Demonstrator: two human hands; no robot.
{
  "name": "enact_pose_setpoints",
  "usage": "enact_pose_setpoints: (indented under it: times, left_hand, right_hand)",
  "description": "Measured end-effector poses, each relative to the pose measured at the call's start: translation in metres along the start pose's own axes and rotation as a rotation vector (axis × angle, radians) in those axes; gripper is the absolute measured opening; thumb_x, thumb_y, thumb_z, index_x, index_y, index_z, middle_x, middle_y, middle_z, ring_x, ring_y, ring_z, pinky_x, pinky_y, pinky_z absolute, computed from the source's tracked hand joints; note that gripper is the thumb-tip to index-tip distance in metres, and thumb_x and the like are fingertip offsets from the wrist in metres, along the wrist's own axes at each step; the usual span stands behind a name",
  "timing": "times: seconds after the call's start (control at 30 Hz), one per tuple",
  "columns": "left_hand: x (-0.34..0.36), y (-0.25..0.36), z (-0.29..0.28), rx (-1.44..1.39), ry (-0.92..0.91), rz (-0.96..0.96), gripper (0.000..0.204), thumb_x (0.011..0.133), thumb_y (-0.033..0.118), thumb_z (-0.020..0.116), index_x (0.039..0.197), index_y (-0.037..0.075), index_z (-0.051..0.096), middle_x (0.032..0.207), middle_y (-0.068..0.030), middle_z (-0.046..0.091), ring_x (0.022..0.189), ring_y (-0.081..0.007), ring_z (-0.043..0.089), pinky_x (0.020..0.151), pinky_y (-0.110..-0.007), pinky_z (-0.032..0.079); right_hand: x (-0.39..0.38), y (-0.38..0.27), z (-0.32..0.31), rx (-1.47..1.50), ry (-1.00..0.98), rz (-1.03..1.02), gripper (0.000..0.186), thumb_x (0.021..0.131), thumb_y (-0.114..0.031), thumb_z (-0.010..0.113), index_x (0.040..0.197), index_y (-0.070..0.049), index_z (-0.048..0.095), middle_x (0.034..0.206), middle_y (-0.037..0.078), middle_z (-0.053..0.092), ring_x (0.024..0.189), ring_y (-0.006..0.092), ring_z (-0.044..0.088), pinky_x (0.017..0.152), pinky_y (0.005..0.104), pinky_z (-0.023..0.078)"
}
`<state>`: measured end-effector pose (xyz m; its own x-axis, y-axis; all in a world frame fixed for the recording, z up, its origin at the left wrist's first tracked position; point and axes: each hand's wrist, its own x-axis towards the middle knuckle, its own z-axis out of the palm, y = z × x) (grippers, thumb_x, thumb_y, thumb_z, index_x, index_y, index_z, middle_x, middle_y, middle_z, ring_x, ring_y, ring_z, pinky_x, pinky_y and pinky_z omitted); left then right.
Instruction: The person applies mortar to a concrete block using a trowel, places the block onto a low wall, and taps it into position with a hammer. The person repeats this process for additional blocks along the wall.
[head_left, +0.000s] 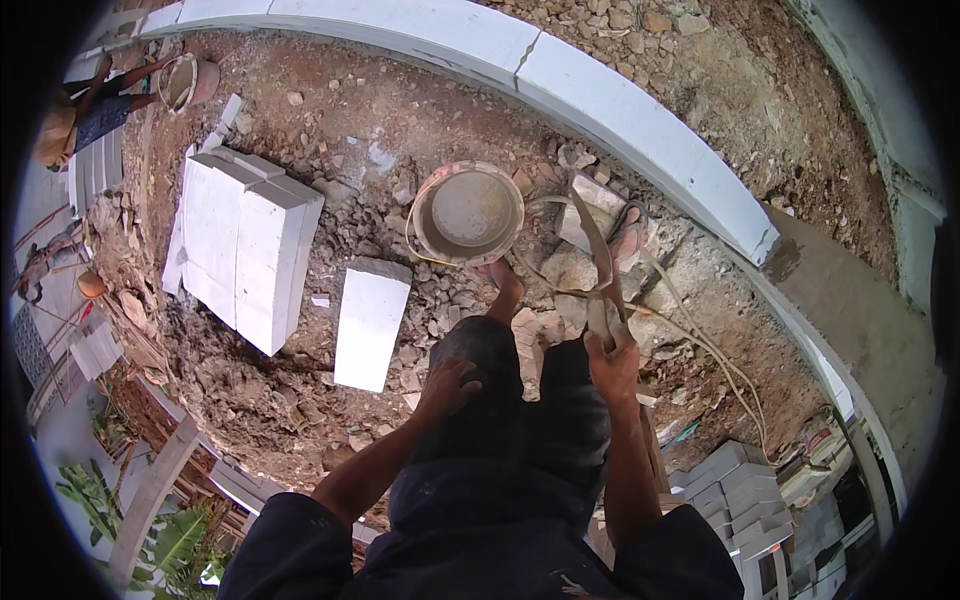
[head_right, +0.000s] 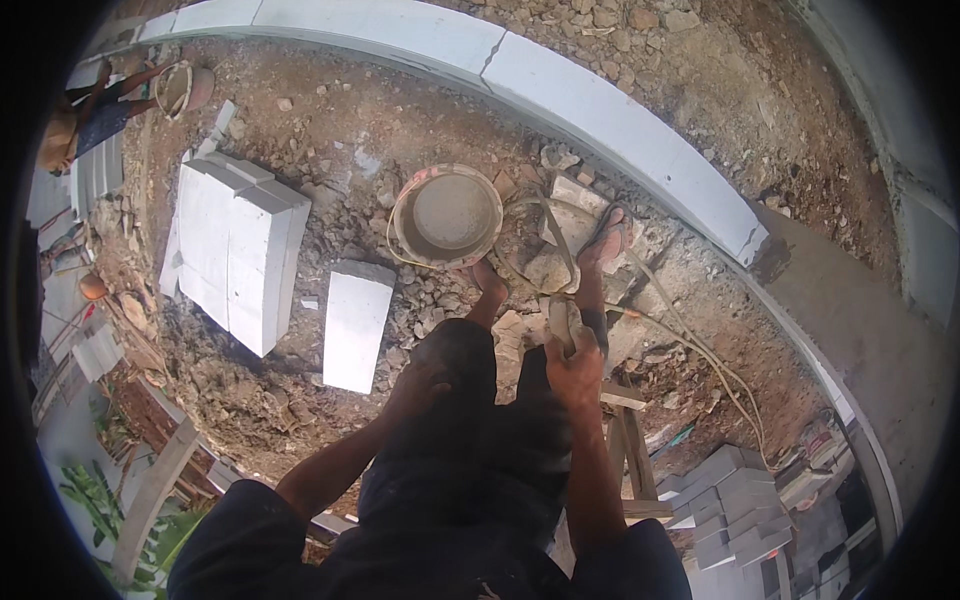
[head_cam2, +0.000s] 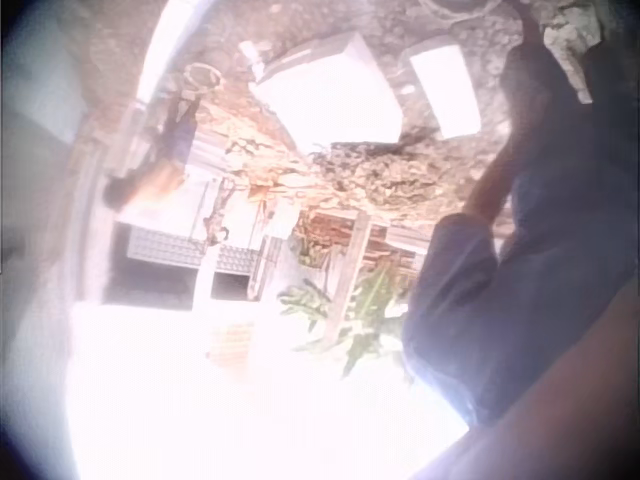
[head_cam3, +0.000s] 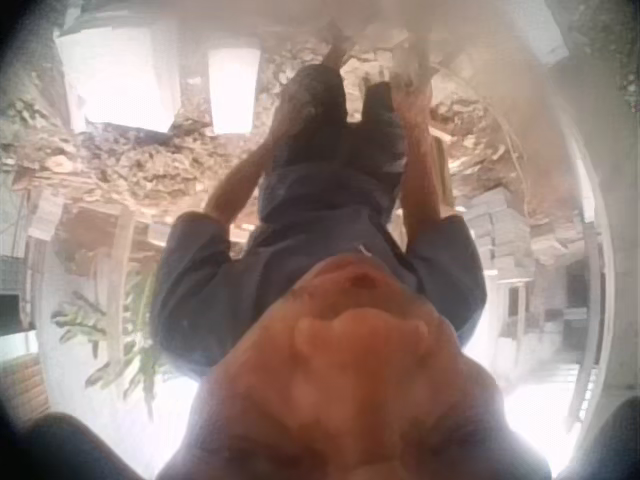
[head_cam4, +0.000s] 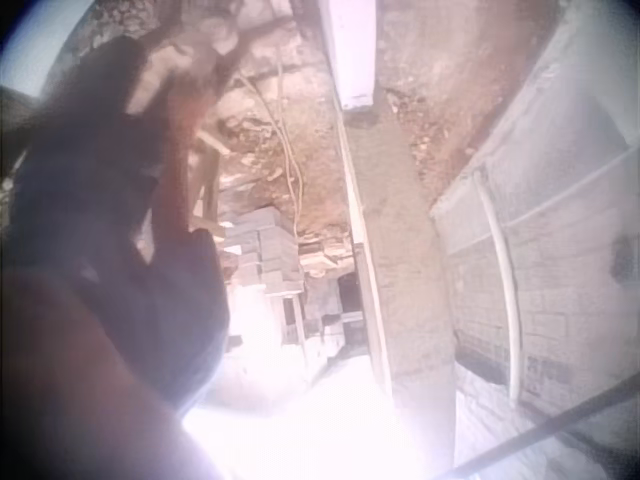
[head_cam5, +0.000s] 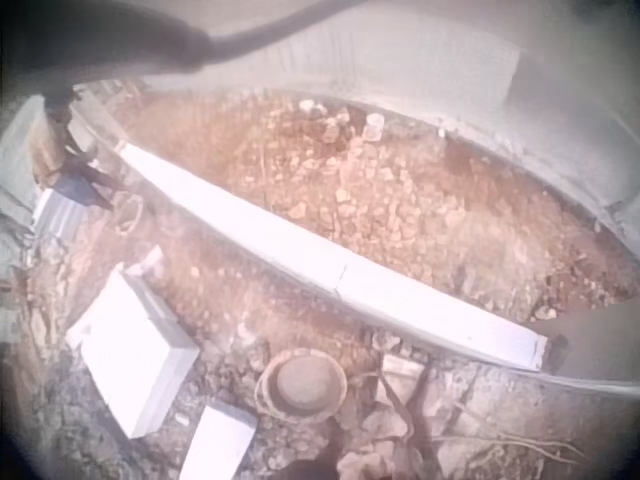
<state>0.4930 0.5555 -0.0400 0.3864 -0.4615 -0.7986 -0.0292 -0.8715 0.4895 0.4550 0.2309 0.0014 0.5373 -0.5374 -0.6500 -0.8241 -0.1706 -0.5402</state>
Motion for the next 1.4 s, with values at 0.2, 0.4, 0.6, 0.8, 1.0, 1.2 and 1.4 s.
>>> enact_pose_setpoints:
  times: [0.2,0.4,0.6,0.8,1.0,1.2,1.4]
  left_hand:
    - [-0.051,-0.015,0.017,-0.194,0.056,-0.092,0.047,0.077,0.025,0.071,0.12,0.01,0.059,0.134,-0.0161,0.049,0.128,-0.0339,0.043,0.105,-0.044,0.037]
    - [-0.07,-0.022,0.035,-0.358,0.179,-0.161,0.048,0.077,0.025,0.069,0.122,0.01,0.058,0.134,-0.0159,0.049,0.128,-0.0343,0.043,0.106,-0.046,0.036]
    - [-0.069,-0.015,-0.01,-0.462,0.257,-0.231,0.035,0.08,0.02,0.067,0.112,0.005,0.062,0.112,-0.0189,0.06,0.108,-0.0379,0.056,0.095,-0.045,0.044]
    - [-0.073,-0.091,0.003,-0.471,0.248,-0.212,0.028,0.085,0.014,0.066,0.108,-0.002,0.063,0.098,-0.0189,0.068,0.092,-0.0299,0.067,0.077,-0.037,0.054]
    - [-0.046,-0.131,-0.083,-0.024,0.054,-0.21,0.033,0.077,0.017,0.071,0.103,-0.003,0.066,0.093,-0.0183,0.07,0.091,-0.0263,0.067,0.081,-0.036,0.052]
    - [0.005,-0.037,-0.184,0.263,0.066,0.017,0.019,0.082,0.008,0.063,0.097,-0.005,0.065,0.084,-0.0187,0.068,0.077,-0.0242,0.065,0.074,-0.038,0.052]
    - [0.051,0.089,-0.213,0.255,0.136,0.198,0.018,0.084,0.006,0.063,0.099,-0.003,0.065,0.087,-0.0138,0.068,0.079,-0.0235,0.063,0.074,-0.034,0.049]
  right_hand:
    - [0.087,-0.038,0.158,-0.586,-0.294,-0.091,0.037,0.076,-0.025,0.063,0.096,0.006,0.065,0.089,0.027,0.066,0.09,0.0418,0.065,0.079,0.0486,0.051]
    - [0.095,-0.022,0.207,-0.667,-0.493,-0.114,0.048,0.078,-0.036,0.066,0.105,0.004,0.065,0.098,0.024,0.067,0.094,0.0399,0.065,0.081,0.0464,0.052]
    - [0.1,0.017,0.101,-0.444,-0.181,-0.224,0.021,0.08,-0.018,0.065,0.092,-0.001,0.066,0.081,0.018,0.068,0.077,0.0382,0.067,0.073,0.0474,0.052]
    - [0.056,0.124,-0.012,-0.49,0.306,-0.075,0.037,0.07,-0.019,0.068,0.102,-0.001,0.067,0.092,0.022,0.068,0.092,0.0391,0.065,0.08,0.0419,0.051]
    - [-0.098,0.235,0.014,-0.575,0.218,0.359,0.029,0.081,-0.026,0.053,0.086,-0.002,0.069,0.092,0.019,0.069,0.084,0.0403,0.065,0.075,0.0472,0.051]
    - [-0.212,0.21,0.1,0.016,0.129,0.952,0.036,0.086,-0.031,0.051,0.094,0.0,0.068,0.101,0.025,0.066,0.099,0.0414,0.062,0.087,0.0463,0.049]
    - [-0.209,0.199,0.114,0.309,0.403,1.05,0.039,0.084,-0.037,0.057,0.09,0.0,0.068,0.094,0.023,0.067,0.093,0.0391,0.064,0.082,0.047,0.051]
